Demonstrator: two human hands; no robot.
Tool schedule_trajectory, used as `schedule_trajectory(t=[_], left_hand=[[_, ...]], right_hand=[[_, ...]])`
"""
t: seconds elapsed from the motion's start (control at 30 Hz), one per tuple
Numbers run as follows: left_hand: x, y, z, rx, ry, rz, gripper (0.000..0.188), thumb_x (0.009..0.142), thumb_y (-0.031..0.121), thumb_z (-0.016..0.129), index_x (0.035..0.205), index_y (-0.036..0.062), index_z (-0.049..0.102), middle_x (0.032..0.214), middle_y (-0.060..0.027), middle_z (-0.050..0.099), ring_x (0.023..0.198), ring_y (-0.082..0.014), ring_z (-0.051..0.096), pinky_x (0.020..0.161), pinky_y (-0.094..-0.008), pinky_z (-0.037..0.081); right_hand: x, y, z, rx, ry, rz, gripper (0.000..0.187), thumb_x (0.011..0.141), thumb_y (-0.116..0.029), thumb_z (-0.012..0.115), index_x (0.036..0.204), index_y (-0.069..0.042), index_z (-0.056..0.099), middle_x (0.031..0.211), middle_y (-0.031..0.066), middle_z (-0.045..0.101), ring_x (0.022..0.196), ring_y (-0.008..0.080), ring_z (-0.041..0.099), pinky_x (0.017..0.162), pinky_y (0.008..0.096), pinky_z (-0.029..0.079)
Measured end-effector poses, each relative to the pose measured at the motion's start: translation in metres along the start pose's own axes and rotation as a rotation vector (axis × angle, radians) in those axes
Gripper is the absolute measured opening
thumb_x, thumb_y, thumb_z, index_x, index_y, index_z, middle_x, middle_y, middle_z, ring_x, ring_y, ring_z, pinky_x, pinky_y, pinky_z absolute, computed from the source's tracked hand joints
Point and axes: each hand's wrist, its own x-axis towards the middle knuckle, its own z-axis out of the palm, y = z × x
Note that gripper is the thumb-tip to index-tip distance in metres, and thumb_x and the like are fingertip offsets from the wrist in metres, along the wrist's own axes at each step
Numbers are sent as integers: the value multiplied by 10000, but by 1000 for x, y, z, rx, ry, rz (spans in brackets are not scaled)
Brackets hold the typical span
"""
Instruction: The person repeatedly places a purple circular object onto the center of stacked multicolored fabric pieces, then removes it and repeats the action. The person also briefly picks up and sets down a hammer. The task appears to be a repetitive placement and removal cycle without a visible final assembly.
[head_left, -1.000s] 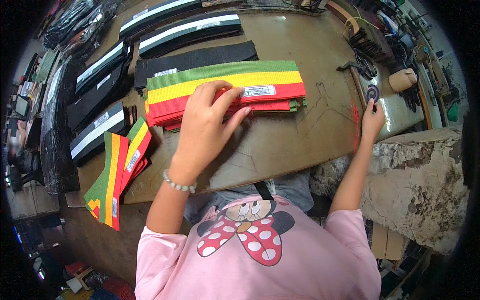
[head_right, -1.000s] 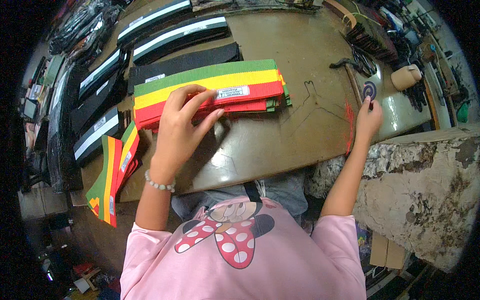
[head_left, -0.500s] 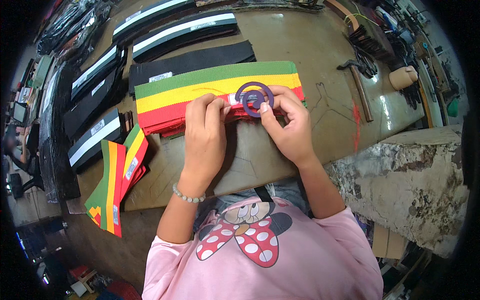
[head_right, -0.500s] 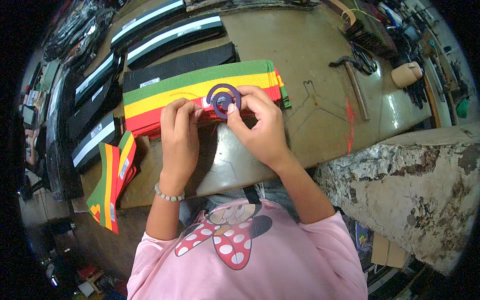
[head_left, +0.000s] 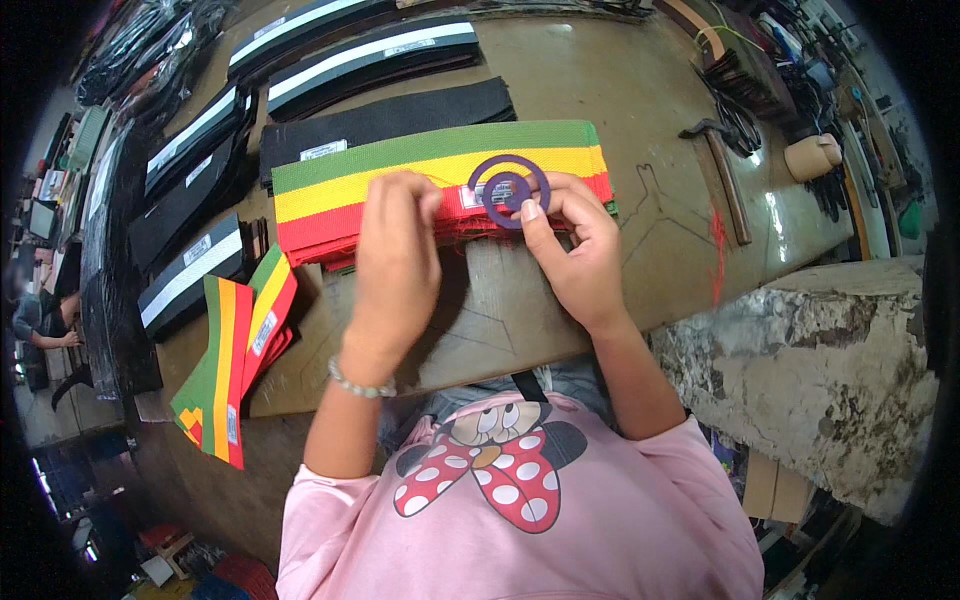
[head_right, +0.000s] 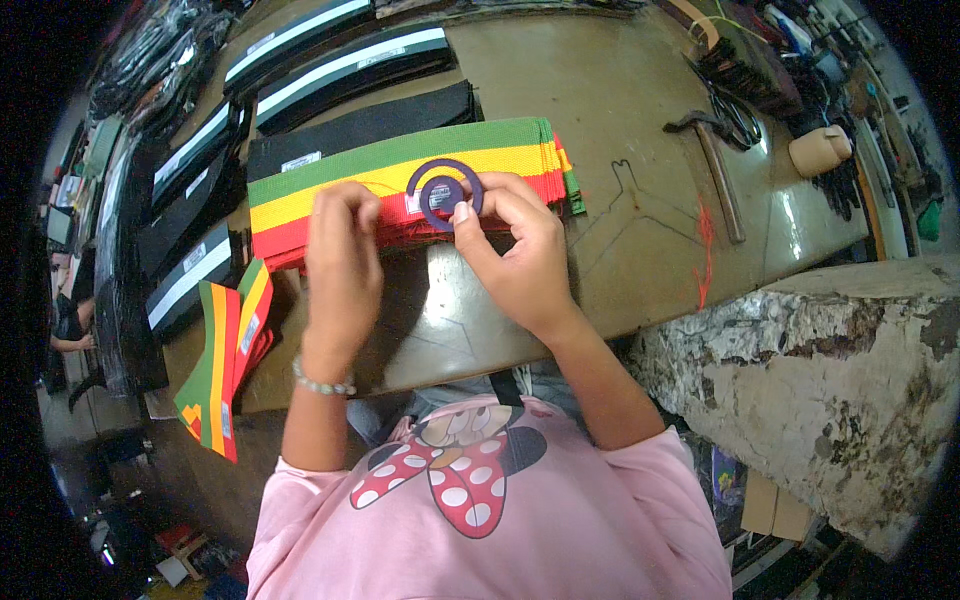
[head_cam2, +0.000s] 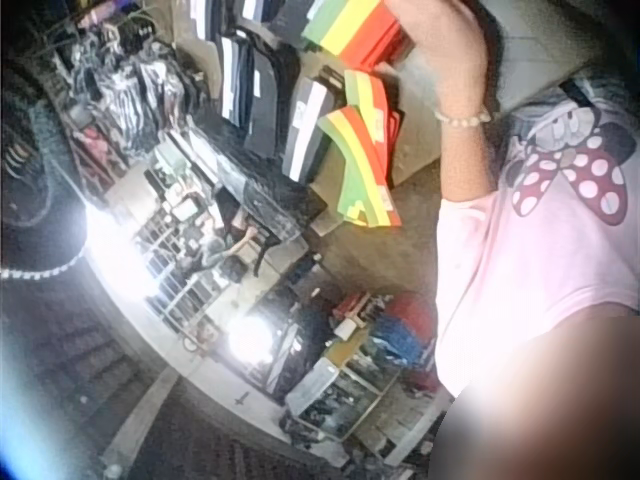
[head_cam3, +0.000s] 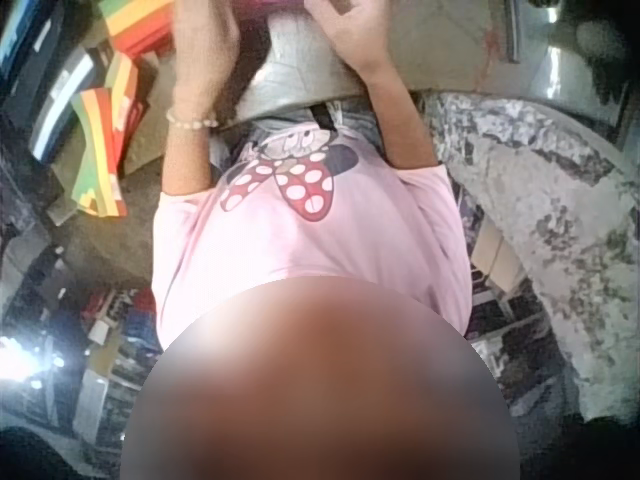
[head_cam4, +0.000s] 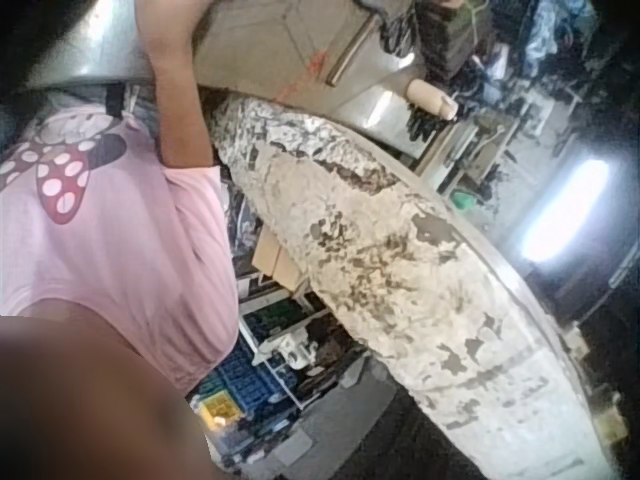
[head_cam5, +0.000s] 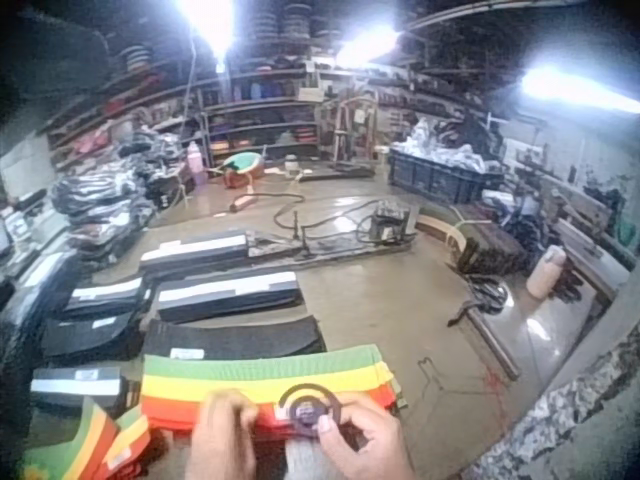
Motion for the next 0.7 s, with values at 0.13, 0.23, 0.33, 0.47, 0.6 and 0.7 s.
schedule_trajectory(t=[0.13,0.23,0.33,0.47,0.6,0.7], left_hand=[[25,-12,-25,30,-239,-29,114,906,43,660,1001,0,613,967,-110,592,739,-187,594,678,-311,501],[37,-17,-31,48,-358,102,122,882,74,687,981,24,634,1000,-101,606,772,-236,604,701,-338,510],[34,-16,-25,177,-293,127,126,883,87,677,980,25,627,1018,-107,613,850,-291,612,733,-379,508],[23,-17,-14,203,-193,140,104,902,88,649,970,19,611,1014,-123,612,906,-321,606,772,-401,495],[19,-17,-12,112,-97,110,86,917,74,633,963,8,601,998,-126,621,895,-314,604,783,-393,489],[10,-1,-3,11,131,63,71,916,56,615,958,3,592,940,-139,610,878,-330,594,743,-421,491]], right_hand=[[0,1,8,60,94,46,113,872,-56,687,821,37,649,968,138,673,873,210,658,802,321,511],[1,-1,12,-41,107,13,116,863,-57,693,813,39,652,960,143,670,844,218,661,771,316,512],[1,-5,14,-143,105,-33,116,847,-56,700,799,39,653,950,143,666,835,232,659,763,319,508],[2,-7,17,-217,102,-69,120,829,-56,708,780,36,648,939,137,661,852,245,652,782,332,501],[0,-3,17,-216,85,-65,136,840,-68,710,777,34,645,944,133,660,879,243,653,799,337,500],[0,1,6,4,99,43,129,917,-91,668,876,30,645,971,113,668,869,213,663,786,307,526]])
